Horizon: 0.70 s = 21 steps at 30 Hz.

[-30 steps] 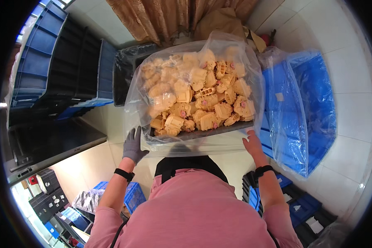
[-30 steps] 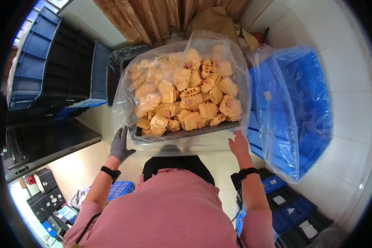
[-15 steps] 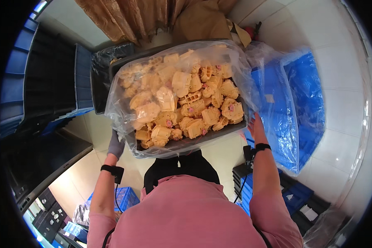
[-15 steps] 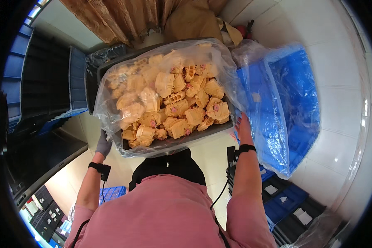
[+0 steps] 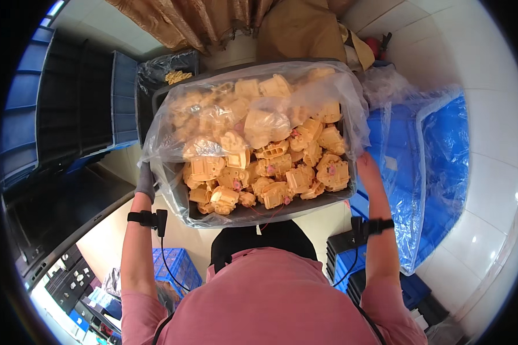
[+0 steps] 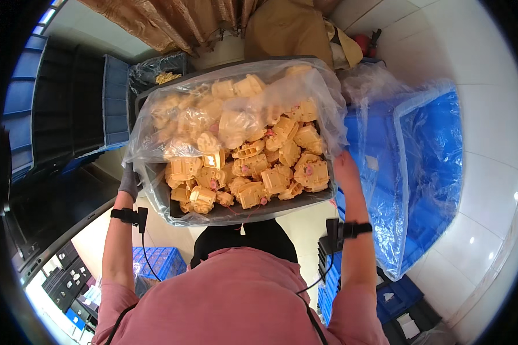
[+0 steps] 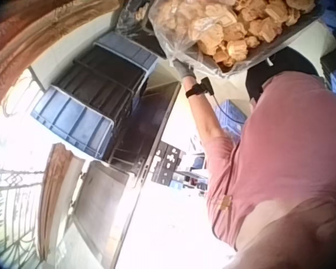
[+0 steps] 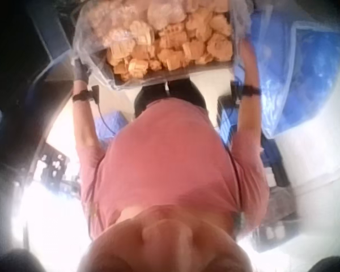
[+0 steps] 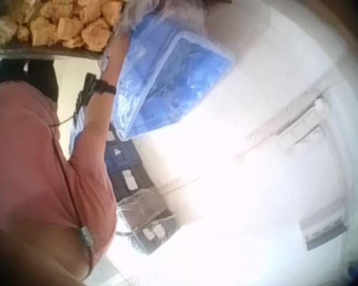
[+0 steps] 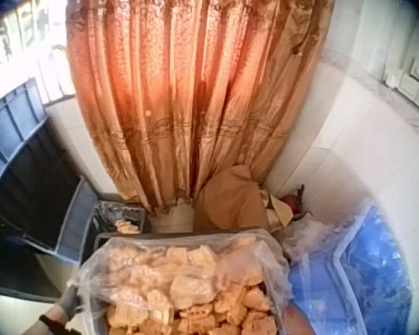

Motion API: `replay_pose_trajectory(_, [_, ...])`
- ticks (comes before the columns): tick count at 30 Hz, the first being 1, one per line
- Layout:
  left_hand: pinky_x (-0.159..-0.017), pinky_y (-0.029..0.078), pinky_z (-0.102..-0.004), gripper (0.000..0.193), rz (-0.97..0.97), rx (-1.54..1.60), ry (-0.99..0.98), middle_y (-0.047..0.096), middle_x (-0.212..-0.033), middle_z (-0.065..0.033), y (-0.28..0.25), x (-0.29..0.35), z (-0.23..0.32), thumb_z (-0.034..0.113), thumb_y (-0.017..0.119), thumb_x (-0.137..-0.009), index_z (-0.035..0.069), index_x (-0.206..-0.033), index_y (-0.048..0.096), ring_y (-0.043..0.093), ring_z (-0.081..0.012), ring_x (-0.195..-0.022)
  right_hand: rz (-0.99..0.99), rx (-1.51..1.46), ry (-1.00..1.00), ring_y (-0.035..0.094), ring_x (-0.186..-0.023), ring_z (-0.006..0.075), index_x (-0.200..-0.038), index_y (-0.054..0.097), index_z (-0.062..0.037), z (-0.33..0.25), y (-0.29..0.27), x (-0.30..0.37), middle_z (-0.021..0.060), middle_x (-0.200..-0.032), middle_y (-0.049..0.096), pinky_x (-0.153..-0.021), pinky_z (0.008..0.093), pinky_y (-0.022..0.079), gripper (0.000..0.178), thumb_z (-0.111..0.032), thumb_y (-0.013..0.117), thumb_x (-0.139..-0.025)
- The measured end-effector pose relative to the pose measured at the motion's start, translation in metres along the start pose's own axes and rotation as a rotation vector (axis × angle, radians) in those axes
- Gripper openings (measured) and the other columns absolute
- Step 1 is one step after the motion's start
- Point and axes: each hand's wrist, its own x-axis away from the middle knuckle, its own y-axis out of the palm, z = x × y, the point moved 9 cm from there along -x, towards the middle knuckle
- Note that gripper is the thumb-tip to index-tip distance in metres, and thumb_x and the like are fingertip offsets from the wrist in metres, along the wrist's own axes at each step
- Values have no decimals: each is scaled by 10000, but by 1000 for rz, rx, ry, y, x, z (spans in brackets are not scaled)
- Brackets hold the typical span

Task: Sorting, assembling, and testing plastic toy components at a workstation jig.

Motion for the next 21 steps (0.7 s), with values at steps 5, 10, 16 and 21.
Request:
replay_pose_trajectory(5, [-620, 443, -321, 709, -16, -575, 398, 613, -909, -89, 6, 3, 91, 663, 359, -888, 88, -1268, 527, 533, -175, -672, 74, -9, -227, 597, -982, 336, -1113, 568, -37, -153, -44, 65, 187, -1044, 620, -842, 398, 476, 308, -214, 596, -863])
replay_pose_trajectory(10, [-540, 401, -305, 654, -16, -618, 452, 619, -754, -49, 20, -17, 147, 619, 407, -897, 40, -1075, 652, 484, -152, -579, 96, -57, -494, 536, -1080, 399, -1269, 479, -76, -187, -34, -6, 206, -1164, 558, -908, 445, 449, 445, -216, 601, -864])
replay_pose_trajectory(16, [-510, 451, -242, 357, -222, -74, 128, 653, -818, -22, 52, -16, 136, 477, 509, -896, 158, -970, 651, 571, -110, -594, 365, -12, -597, 454, -1207, 394, -1375, 387, -102, -208, -68, -73, 218, -1350, 428, -980, 426, 410, 556, -249, 594, -880])
replay_pose_trajectory(21, [-744, 520, -277, 346, -236, 292, 298, 648, -1014, -69, 61, -33, 128, 342, 515, -917, 110, -1167, 575, 634, -174, -875, 271, -15, -588, 440, -1248, 363, -1405, 377, -84, -234, -50, -103, 211, -1354, 456, -1042, 369, 347, 591, -372, 544, -917])
